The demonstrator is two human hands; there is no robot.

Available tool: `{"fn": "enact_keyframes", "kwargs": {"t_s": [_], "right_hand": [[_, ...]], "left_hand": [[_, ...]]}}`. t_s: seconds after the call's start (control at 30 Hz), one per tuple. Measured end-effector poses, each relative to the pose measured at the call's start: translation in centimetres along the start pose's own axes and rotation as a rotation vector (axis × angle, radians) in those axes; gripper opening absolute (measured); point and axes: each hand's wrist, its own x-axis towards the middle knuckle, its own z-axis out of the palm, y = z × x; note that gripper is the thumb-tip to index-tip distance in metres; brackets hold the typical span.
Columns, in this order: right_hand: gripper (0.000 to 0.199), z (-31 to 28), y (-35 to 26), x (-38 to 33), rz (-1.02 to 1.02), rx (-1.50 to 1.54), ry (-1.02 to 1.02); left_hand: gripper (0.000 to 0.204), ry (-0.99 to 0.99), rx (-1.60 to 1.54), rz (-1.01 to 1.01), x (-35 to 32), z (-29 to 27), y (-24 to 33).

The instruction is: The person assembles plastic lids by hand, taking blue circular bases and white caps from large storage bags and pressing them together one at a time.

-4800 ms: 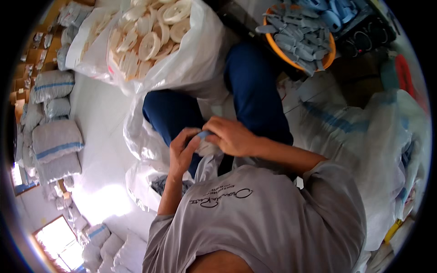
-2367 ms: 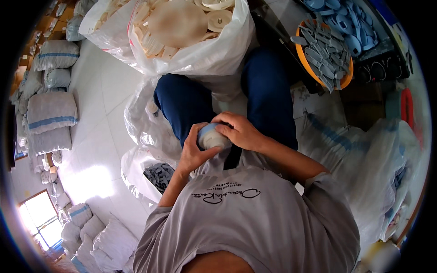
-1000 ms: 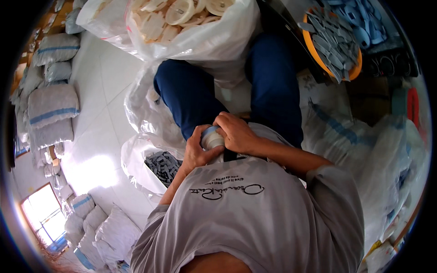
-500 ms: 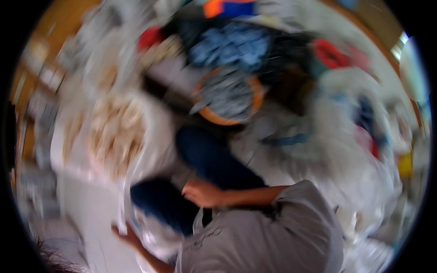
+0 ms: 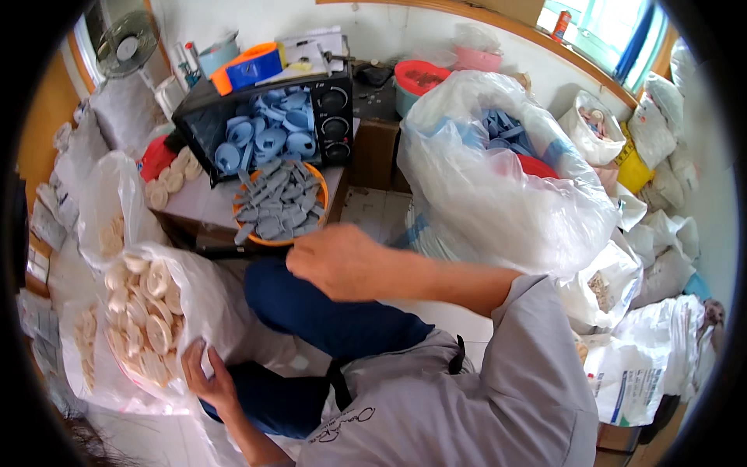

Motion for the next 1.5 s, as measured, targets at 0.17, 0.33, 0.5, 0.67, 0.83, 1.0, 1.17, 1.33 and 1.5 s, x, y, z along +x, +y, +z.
{"fn": "enact_keyframes", "kwargs": {"t_s": [0.17, 0.33, 0.5, 0.67, 0.83, 1.0, 1.17, 1.33, 1.5], "right_hand": [[0.016, -3.5, 2.4, 2.8, 0.225, -0.105, 0.086], [0.035, 2.1, 12.3, 2.6, 1.045, 0.108, -0.256], [0.043, 8.9, 14.5, 1.5, 1.271, 0.815, -0.09], [0.041, 8.2, 15.8, 4.9, 1.292, 0.663, -0.344], [0.044, 5.1, 17.1, 6.3, 1.1, 0.308, -0.568], [0.033, 3.9, 20.9, 5.3, 0.967, 0.105, 0.27], [0.055, 3.1, 21.1, 5.4, 0.864, -0.152, 0.645], [0.058, 4.4, 22.1, 6.8, 0.793, -0.314, 0.65], [0.055, 4.4, 23.4, 6.8, 0.789, -0.336, 0.701]], "left_hand": [[0.017, -0.026, -0.118, -0.06, 2.4, 2.4, 2.7], [0.015, -0.12, -0.214, -0.068, 4.4, 3.4, 3.5], [0.011, -0.219, -0.196, -0.034, 4.0, 2.4, 3.1], [0.009, -0.273, -0.143, -0.114, 2.4, 1.6, 3.1], [0.009, -0.337, -0.128, -0.182, -0.1, 2.1, 3.1], [0.009, -0.403, -0.162, -0.196, -1.9, 3.1, 2.9], [0.008, -0.468, -0.165, -0.219, -2.1, 4.7, 2.7], [0.007, -0.505, -0.13, -0.254, -3.2, 4.8, 1.6], [0.008, -0.563, -0.156, -0.367, -5.2, 5.6, 0.9]]}}
